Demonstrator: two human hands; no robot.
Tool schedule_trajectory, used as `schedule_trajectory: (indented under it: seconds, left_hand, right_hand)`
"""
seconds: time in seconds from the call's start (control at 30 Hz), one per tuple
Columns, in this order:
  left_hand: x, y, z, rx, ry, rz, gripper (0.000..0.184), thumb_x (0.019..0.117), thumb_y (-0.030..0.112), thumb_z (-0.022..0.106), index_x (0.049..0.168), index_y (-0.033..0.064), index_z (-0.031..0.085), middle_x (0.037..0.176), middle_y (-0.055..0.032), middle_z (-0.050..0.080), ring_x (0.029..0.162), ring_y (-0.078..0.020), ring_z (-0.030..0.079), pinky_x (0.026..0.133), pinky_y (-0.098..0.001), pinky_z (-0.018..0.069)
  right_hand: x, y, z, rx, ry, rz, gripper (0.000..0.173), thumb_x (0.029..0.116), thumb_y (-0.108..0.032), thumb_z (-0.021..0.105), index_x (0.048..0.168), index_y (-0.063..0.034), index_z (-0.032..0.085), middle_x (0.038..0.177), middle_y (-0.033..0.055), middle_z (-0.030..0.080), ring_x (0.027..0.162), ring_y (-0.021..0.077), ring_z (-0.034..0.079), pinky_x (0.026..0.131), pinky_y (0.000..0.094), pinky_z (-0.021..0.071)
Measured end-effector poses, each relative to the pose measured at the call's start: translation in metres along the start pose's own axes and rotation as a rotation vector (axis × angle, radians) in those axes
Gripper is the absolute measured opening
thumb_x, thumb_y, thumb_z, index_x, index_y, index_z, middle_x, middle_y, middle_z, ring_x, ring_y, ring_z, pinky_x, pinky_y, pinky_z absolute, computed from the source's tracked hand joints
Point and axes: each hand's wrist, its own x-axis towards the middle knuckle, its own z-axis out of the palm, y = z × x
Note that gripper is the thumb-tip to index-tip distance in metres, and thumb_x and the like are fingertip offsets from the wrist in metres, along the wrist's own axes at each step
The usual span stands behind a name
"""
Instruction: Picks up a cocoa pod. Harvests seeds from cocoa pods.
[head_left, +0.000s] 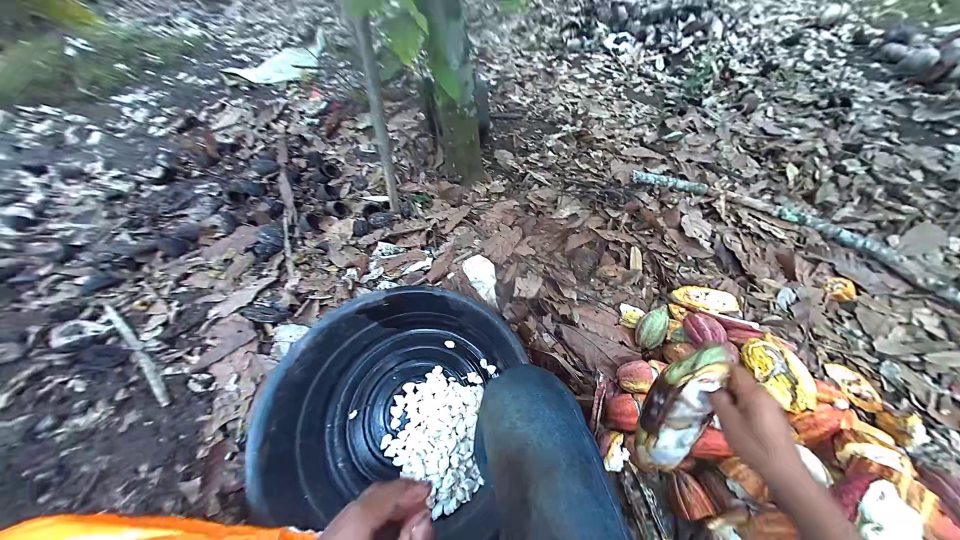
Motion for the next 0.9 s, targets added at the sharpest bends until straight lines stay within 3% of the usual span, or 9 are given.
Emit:
schedule_trajectory:
  seconds: [0.1,0.17,0.23,0.3,0.4,0.5,0.63,0.73,0.9]
  left_hand:
    - [0.024,0.016,-0.007,0.089,-0.076,-0.004,0.039,0.1039,0.031,0.055,0.115,-0.0051,0.065,0.088,-0.0134,0.07,0.082,-0.0112,0.066,0.074,-0.0268,0.0551]
    - [0.036,0.02,-0.005,0.093,-0.086,-0.013,0.058,0.1002,0.048,0.058,0.124,-0.0038,0.063,0.104,-0.0136,0.071,0.097,-0.0151,0.067,0.083,-0.0331,0.0562]
    - [0.045,0.015,-0.005,0.033,-0.063,-0.009,0.085,0.0929,0.069,0.054,0.136,-0.0039,0.056,0.122,-0.0149,0.068,0.113,-0.0177,0.065,0.092,-0.0369,0.0555]
    - [0.051,0.001,-0.011,-0.128,-0.043,-0.018,0.11,0.0844,0.083,0.049,0.146,-0.0071,0.043,0.136,-0.0167,0.061,0.124,-0.0195,0.06,0.097,-0.0376,0.0554]
    - [0.041,-0.023,-0.027,-0.512,-0.022,-0.11,0.106,0.0827,0.078,0.056,0.152,0.0004,0.034,0.136,-0.0024,0.061,0.121,-0.0085,0.061,0.098,-0.03,0.0562]
    - [0.002,-0.051,-0.028,-0.925,0.264,-0.359,0.076,0.0798,0.068,0.07,0.13,0.013,0.056,0.106,0.0043,0.075,0.097,-0.0066,0.072,0.087,-0.0293,0.0612]
    - [-0.017,-0.08,-0.026,-0.953,0.393,-0.511,0.09,0.0786,0.07,0.07,0.135,0.0042,0.046,0.105,0.002,0.072,0.096,-0.0073,0.071,0.086,-0.0298,0.061]
    - [-0.012,-0.085,-0.021,-0.921,0.403,-0.557,0.1,0.076,0.077,0.066,0.137,0.0014,0.042,0.108,0.0018,0.071,0.098,-0.0052,0.07,0.087,-0.0276,0.0598]
    - [-0.011,-0.089,-0.016,-0.958,0.429,-0.548,0.096,0.0797,0.073,0.066,0.14,0.0025,0.04,0.112,-0.001,0.07,0.103,-0.0078,0.069,0.092,-0.0297,0.0589]
  right_hand:
    - [0.047,-0.082,-0.048,0.078,0.13,-0.267,0.039,0.0965,-0.02,0.05,0.123,0.0081,0.059,0.094,0.013,0.069,0.078,0.011,0.067,0.071,0.0344,0.0573]
    - [0.067,-0.147,-0.065,0.193,0.152,-0.402,0.032,0.0995,-0.025,0.052,0.118,-0.0007,0.061,0.091,-0.0017,0.067,0.077,-0.005,0.062,0.071,0.019,0.0553]
    - [0.072,-0.211,-0.063,0.322,0.108,-0.472,0.021,0.0986,-0.024,0.055,0.114,-0.0117,0.063,0.087,-0.011,0.067,0.073,-0.0074,0.064,0.067,0.0169,0.0573]
    - [0.061,-0.265,-0.041,0.475,-0.034,-0.531,0.021,0.0964,-0.017,0.057,0.117,-0.0137,0.063,0.087,-0.0107,0.07,0.072,-0.0027,0.067,0.063,0.0207,0.06]
    - [0.031,-0.318,0.024,0.686,-0.346,-0.511,0.022,0.0936,-0.008,0.059,0.114,-0.0102,0.066,0.086,-0.004,0.073,0.075,0.0034,0.07,0.066,0.0241,0.0617]
    - [0.001,-0.335,0.093,0.715,-0.639,-0.347,0.031,0.0938,-0.014,0.06,0.123,-0.0088,0.067,0.1,0.0013,0.075,0.089,0.0058,0.072,0.077,0.0251,0.061]
    - [-0.03,-0.302,0.153,0.724,-0.856,-0.345,0.087,0.0878,-0.035,0.072,0.159,-0.0037,0.031,0.147,0.0111,0.055,0.126,0.0116,0.061,0.099,0.0291,0.0565]
    - [-0.036,-0.291,0.163,0.731,-0.886,-0.341,0.108,0.0799,-0.038,0.08,0.161,-0.0012,0.019,0.151,0.0112,0.05,0.128,0.0095,0.059,0.1,0.0261,0.0561]
    - [-0.038,-0.291,0.174,0.697,-0.82,-0.303,0.103,0.08,-0.035,0.08,0.16,-0.0006,0.024,0.144,0.0122,0.056,0.123,0.008,0.061,0.099,0.023,0.0544]
